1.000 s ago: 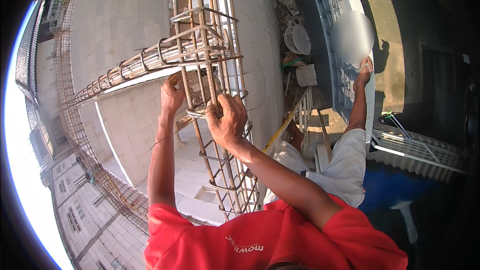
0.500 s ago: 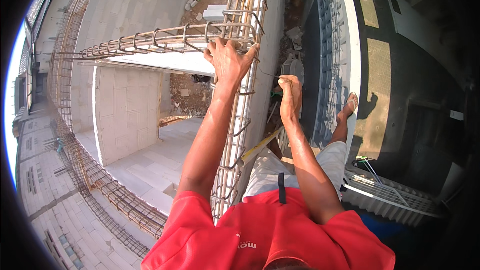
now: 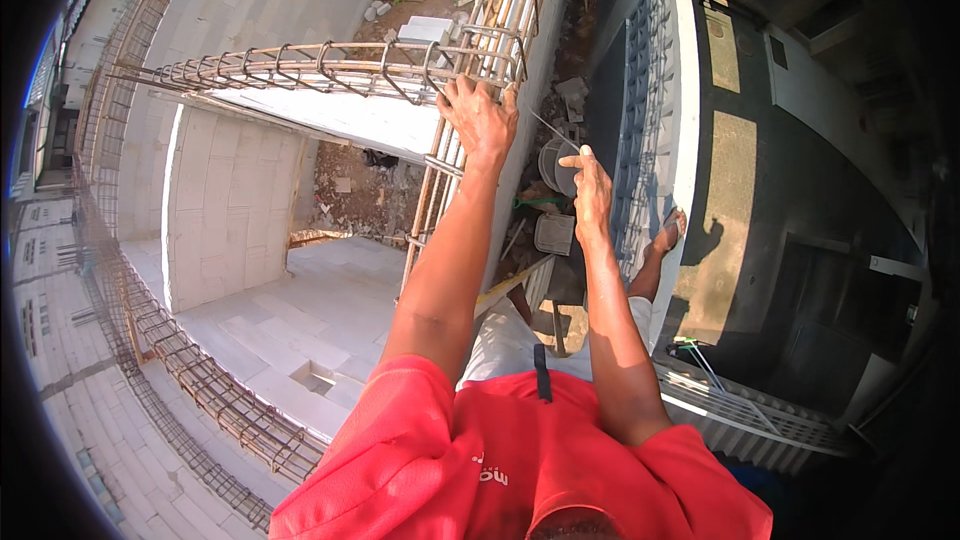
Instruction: The person is assembling a rebar cage by tying steel bars together with wire. They position the bars, wrap wire around intersections, and twist the wire to secure the structure.
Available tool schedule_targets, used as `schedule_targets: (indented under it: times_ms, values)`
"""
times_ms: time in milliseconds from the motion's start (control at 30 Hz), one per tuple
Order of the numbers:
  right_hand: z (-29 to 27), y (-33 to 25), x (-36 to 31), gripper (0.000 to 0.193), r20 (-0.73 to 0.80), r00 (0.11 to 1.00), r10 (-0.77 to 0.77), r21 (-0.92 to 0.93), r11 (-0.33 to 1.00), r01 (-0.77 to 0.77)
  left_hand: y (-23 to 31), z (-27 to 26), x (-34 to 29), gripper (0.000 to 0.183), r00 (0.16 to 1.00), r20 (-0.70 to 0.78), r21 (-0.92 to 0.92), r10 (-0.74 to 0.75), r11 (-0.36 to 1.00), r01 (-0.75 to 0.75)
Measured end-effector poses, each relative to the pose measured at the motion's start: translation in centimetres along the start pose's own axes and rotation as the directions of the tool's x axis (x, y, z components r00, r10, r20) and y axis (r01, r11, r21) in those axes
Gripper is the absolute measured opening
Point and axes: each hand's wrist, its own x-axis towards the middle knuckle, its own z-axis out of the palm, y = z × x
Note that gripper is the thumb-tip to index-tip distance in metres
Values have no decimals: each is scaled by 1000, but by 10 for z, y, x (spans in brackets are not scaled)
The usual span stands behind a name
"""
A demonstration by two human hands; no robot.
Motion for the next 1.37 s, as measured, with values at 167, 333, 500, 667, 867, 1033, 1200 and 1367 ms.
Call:
schedule_targets:
  times_ms: [167,333,500,667,867,1033,1200,1367]
  values:
    - [8,-1,-6,36,0,1000,-21,-6,1000,21,1,-4,0,50,1000,16,-37,5,999,-4]
    - [15,20,-15,31,-63,995,81,100,992,-74,4,-3,1,49,999,-38,-88,-37,996,34]
    - [8,22,9,28,-149,982,-118,-204,975,86,-5,2,1,39,984,-144,-335,-107,941,53]
    - [1,-6,62,26,-111,985,-129,-465,883,63,-14,5,-1,30,949,-314,-354,-37,932,-81]
    - [6,0,111,29,93,988,-126,-481,863,155,-10,3,0,28,971,-237,-300,-42,953,-32]
    - [27,-3,143,27,121,989,-85,-394,911,126,-6,7,3,29,970,-221,-299,-106,954,36]
    - [-11,-34,137,27,95,983,-157,-526,831,183,-7,9,6,32,965,-205,-308,-161,947,93]
    - [-29,-48,92,25,92,993,-69,-470,877,104,-4,7,6,33,966,-183,-290,-180,949,122]
